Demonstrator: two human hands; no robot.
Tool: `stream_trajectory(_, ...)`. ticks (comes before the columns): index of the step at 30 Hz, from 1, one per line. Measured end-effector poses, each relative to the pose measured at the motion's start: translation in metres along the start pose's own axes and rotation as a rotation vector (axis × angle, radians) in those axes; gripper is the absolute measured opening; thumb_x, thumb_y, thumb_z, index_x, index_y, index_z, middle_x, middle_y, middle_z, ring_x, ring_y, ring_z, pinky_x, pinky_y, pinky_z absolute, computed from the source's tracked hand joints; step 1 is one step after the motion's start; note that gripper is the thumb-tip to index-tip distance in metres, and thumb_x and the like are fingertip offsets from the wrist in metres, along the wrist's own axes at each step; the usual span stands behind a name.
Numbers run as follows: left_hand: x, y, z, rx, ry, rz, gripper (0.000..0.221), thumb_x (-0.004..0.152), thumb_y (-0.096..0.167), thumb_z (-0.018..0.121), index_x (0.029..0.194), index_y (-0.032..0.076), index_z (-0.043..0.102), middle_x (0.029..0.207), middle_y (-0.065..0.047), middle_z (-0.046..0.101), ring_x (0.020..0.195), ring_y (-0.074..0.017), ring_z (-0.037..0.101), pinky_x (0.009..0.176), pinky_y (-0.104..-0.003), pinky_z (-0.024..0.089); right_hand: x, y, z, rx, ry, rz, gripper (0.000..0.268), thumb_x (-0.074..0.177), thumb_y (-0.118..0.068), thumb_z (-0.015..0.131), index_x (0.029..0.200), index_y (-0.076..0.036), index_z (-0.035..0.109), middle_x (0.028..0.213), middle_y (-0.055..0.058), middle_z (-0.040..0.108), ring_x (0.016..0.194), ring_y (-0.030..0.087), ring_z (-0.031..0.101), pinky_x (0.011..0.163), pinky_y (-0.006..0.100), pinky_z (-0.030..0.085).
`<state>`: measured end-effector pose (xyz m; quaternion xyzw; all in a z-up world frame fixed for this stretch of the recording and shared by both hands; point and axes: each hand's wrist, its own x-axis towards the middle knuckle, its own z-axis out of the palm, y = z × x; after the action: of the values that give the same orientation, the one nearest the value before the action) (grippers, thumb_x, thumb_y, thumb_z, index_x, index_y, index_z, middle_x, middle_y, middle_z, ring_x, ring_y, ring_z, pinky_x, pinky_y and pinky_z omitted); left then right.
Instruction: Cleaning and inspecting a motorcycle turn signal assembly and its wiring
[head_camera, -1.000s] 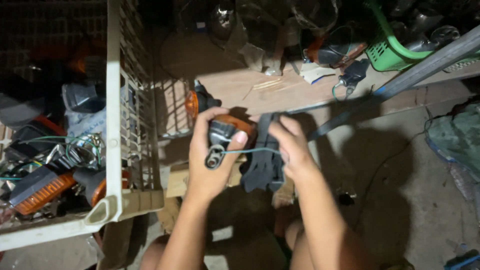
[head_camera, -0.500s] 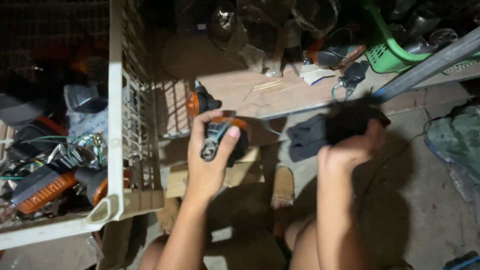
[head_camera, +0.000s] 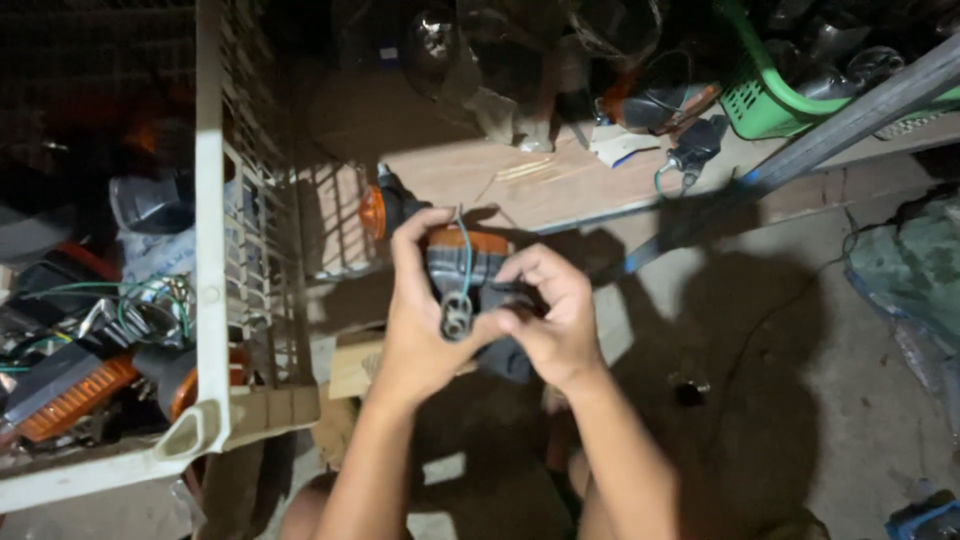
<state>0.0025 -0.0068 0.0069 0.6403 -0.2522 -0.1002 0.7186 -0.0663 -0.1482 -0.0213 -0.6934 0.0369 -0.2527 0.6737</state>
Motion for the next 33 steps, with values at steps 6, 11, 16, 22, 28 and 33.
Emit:
stream_trajectory(6, -0.001, -0.003, -0.013, 0.036, -0.155, 0.025, 0.104, 0.05, 0.025, 0.101, 0.137, 0.012, 0.046, 0.14, -0.021, 0.056, 0.126, -0.04, 0.057, 0.109, -0.054, 0.043, 0.0, 0.002, -0.006, -0.114, 0.0, 0.062, 0.022, 0.074, 0.001, 0.072, 0.095, -0.004, 0.065, 0.071, 0.007, 0.062, 0.061, 0.013, 0.056, 0.055, 0.025, 0.042)
stream_trajectory(11, 0.004, -0.013, -0.017, 0.115, -0.168, 0.147, 0.082, 0.06, 0.01, 0.093, 0.131, 0.01, 0.053, 0.131, -0.018, 0.057, 0.123, -0.0399, 0.056, 0.109, -0.052, 0.042, 0.001, 0.003, -0.006, -0.032, -0.024, 0.089, 0.031, 0.07, 0.004, 0.072, 0.097, -0.002, 0.06, 0.063, 0.009, 0.059, 0.049, 0.017, 0.064, 0.047, 0.023, 0.044)
stream_trajectory(16, 0.007, -0.006, -0.017, 0.17, -0.175, 0.32, 0.076, 0.06, 0.001, 0.089, 0.129, 0.005, 0.056, 0.125, -0.018, 0.057, 0.125, -0.0433, 0.053, 0.113, -0.053, 0.038, 0.001, 0.013, -0.009, -0.04, 0.011, 0.016, 0.04, 0.068, 0.002, 0.074, 0.103, -0.005, 0.055, 0.066, 0.007, 0.056, 0.059, 0.013, 0.057, 0.054, 0.023, 0.042)
stream_trajectory(22, 0.003, 0.001, -0.016, 0.235, -0.289, 0.228, 0.088, 0.05, -0.009, 0.077, 0.134, 0.002, 0.051, 0.133, -0.022, 0.056, 0.131, -0.0482, 0.052, 0.113, -0.058, 0.038, 0.005, 0.016, -0.016, -0.108, 0.125, 0.035, 0.022, 0.08, -0.009, 0.062, 0.1, -0.008, 0.052, 0.079, 0.002, 0.054, 0.076, 0.013, 0.052, 0.069, 0.024, 0.041)
stream_trajectory(28, 0.001, 0.011, -0.013, 0.233, -0.275, 0.263, 0.085, 0.053, -0.007, 0.085, 0.132, 0.003, 0.055, 0.133, -0.021, 0.059, 0.129, -0.0485, 0.055, 0.11, -0.058, 0.042, 0.007, 0.01, -0.011, 0.019, 0.219, 0.163, 0.018, 0.08, -0.017, 0.058, 0.096, -0.01, 0.057, 0.081, 0.003, 0.047, 0.073, 0.013, 0.043, 0.059, 0.025, 0.035)
stream_trajectory(33, 0.003, 0.012, -0.014, 0.314, -0.248, 0.302, 0.085, 0.054, -0.006, 0.09, 0.132, 0.005, 0.059, 0.132, -0.019, 0.061, 0.13, -0.0463, 0.056, 0.11, -0.057, 0.043, 0.009, -0.001, -0.006, 0.183, 0.166, 0.253, 0.023, 0.078, -0.02, 0.062, 0.098, -0.01, 0.055, 0.082, 0.001, 0.049, 0.073, 0.011, 0.048, 0.057, 0.021, 0.037)
